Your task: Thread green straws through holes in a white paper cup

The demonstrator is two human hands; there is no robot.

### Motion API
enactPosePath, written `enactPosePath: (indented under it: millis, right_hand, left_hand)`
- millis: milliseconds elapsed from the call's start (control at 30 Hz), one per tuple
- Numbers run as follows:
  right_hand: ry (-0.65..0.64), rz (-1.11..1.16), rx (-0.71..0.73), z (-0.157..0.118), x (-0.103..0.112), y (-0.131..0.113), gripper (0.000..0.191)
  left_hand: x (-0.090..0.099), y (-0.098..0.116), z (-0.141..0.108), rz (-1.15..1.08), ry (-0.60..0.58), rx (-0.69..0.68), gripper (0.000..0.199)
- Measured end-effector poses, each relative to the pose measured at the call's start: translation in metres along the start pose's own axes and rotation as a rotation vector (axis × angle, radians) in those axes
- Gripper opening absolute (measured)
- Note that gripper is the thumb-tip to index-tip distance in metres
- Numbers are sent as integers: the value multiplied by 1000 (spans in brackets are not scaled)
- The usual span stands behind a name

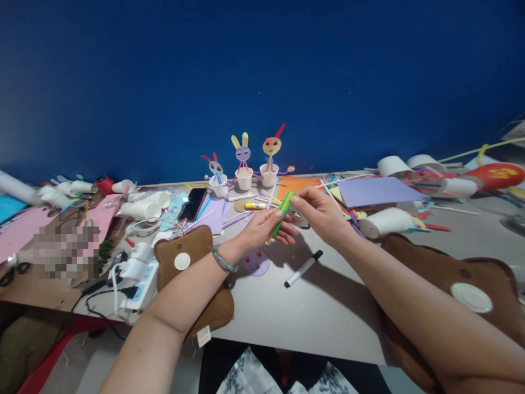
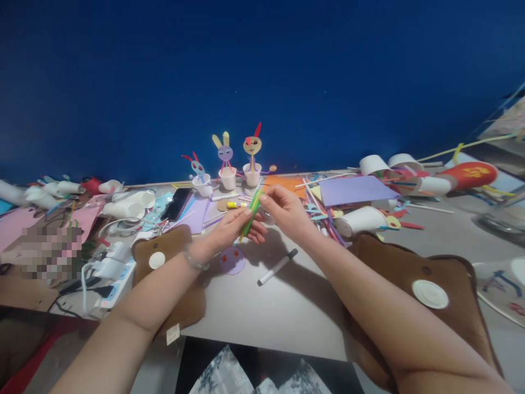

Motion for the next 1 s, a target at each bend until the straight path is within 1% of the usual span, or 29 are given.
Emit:
enactPosePath:
  millis: [133,233,333,433,533,600,733,833,900,1000]
  right_hand:
    - [-69,23,-26,0,-5,10,39]
    - [-78,-37,-10,0,-5,16,42]
    - [-64,-101,24,0,-4,16,44]
    - [-82,-127,31,-1,-9,15,44]
    - [-89,-109,12,-3,-12,17,45]
    - [-71,-96,6,-3,-11,18,45]
    - [-28,-183,62,-4,-6,15,45]
    - [-74,-240,80,-5,-8,14,45]
    - [-101,-231,52,-5,-8,17,47]
    - [-107,-205,-2,-6,-7,22,49]
  left_hand:
    - [1,-5,5,-7,-26,34,65]
    - [8,-9,9,31,37,47,61]
    - [16,-8,9,71,122,4,53]
    - [19,-4,7,75,182,-48,50]
    - [19,1,5,75,200,-80,52]
    - [20,4,5,72,213,-102,53]
    - [23,9,5,63,260,-151,48]
    - [23,9,6,55,257,-153,48]
    - [22,9,5,54,253,-154,49]
    - [23,10,4,60,260,-161,50]
Point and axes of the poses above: each hand's wrist, its own z-axis towards the middle knuckle, its own x-axis out of the back of the hand, y = z × x, the point moved 7 cm from there along z, towards the middle knuckle, and after that the axes turned 13 degrees about z, right-handed, at the moved point
